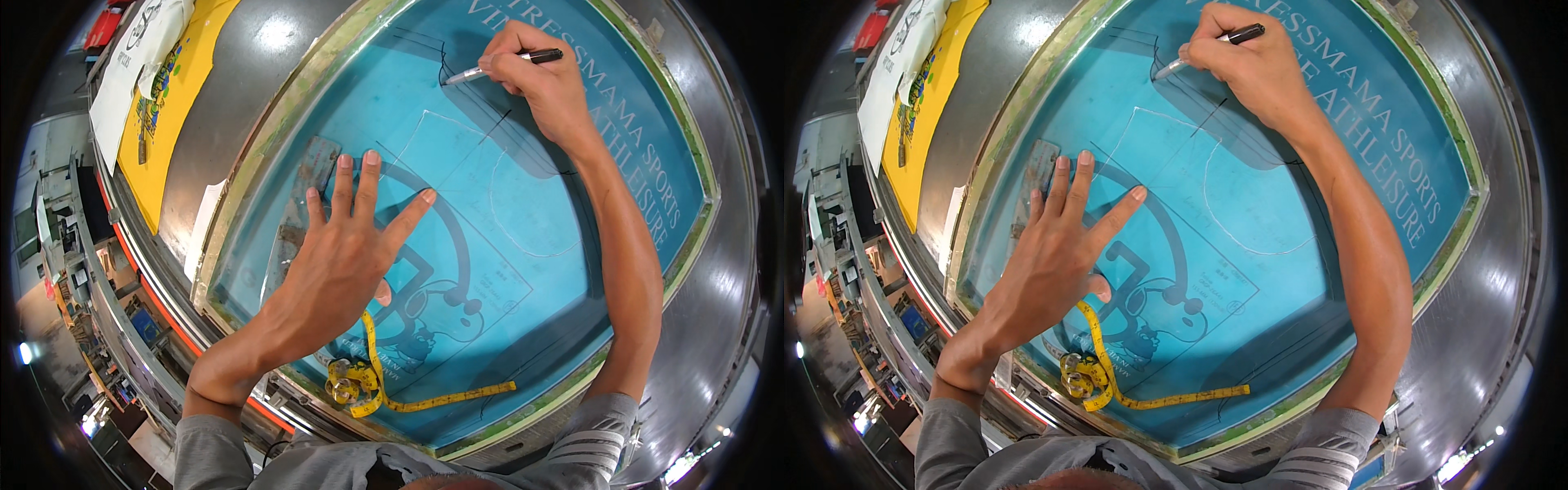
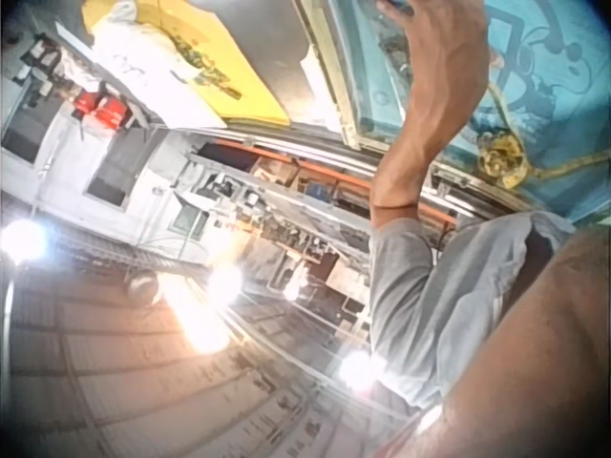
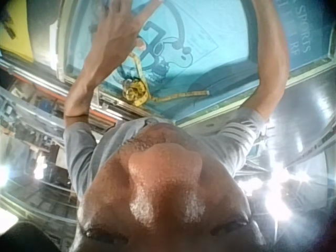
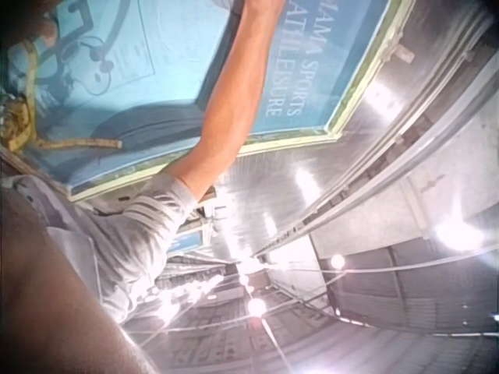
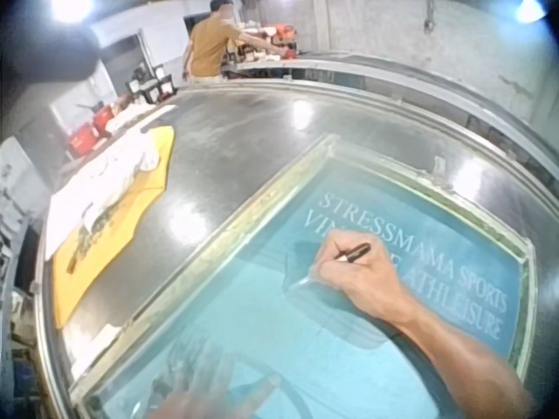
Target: The person aligns a white t-shirt on a workbench, then places a screen printing frame over it. They use a ruler and a black marker to trace the design onto the screen mesh. The person then removes the frame and sets it aside.
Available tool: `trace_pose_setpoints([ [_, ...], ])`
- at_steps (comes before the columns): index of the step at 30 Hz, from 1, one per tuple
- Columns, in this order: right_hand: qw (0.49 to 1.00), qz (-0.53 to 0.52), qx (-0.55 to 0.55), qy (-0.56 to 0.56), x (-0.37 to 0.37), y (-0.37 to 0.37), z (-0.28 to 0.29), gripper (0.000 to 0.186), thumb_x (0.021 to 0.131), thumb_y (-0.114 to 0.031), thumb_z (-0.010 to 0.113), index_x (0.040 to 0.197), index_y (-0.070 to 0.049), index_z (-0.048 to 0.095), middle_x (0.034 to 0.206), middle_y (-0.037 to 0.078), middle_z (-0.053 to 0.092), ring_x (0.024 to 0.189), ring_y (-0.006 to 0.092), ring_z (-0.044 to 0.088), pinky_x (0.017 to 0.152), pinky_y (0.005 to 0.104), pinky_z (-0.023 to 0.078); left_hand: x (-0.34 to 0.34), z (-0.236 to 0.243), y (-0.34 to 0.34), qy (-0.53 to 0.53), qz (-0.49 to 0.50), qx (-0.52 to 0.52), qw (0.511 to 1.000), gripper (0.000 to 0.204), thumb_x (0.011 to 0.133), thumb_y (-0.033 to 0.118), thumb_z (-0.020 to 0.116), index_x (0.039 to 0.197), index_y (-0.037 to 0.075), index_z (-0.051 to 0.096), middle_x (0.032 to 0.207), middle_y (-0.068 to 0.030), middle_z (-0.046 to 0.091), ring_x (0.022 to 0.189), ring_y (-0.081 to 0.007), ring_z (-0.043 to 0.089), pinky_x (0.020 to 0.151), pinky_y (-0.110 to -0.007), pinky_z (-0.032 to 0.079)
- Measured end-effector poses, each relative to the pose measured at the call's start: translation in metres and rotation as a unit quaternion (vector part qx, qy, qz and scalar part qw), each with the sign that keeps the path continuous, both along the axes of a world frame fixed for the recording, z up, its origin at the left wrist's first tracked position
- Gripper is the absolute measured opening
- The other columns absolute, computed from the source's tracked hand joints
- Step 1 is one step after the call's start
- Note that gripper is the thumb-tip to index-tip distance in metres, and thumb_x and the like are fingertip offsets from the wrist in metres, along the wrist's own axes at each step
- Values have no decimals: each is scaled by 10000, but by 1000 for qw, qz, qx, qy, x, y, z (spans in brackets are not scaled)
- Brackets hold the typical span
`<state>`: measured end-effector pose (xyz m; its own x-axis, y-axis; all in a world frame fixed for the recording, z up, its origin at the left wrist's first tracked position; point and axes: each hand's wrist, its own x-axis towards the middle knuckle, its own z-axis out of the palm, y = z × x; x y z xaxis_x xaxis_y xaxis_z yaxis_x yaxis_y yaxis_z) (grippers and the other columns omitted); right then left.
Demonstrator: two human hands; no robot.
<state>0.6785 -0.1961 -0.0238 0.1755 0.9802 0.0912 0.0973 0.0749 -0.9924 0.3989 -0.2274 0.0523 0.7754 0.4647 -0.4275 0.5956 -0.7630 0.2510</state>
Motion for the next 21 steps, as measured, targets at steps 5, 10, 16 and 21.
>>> trace_pose_setpoints([
  [5,1000,1,4,-12,1,2,2,139,823,-64,642,710,-40,566,753,37,589,606,58,405,523,241,278,0,-1,1,1,2,3,1000,1025,638,131,859,1525,263,363,1543,-361,180,1398,-569,261,1038,-667,398],
  [10,1000,18,12,0,4,3,3,141,822,-58,632,706,-45,553,753,38,577,610,61,406,528,241,275,1,-2,3,0,-1,7,1000,1025,635,133,861,1523,264,365,1546,-361,173,1402,-568,255,1040,-666,397],
  [16,999,28,13,-4,6,4,2,128,809,-49,631,710,-46,549,753,36,569,617,63,395,536,243,278,2,-1,3,-1,4,4,1000,1016,638,134,857,1521,263,370,1553,-357,161,1409,-563,244,1044,-670,392],
  [21,999,46,8,-14,11,3,1,149,822,-72,633,721,-61,524,759,32,550,620,74,394,539,246,283,4,0,4,5,5,3,1000,1013,636,138,854,1518,267,375,1557,-351,160,1413,-558,241,1049,-669,388],
])
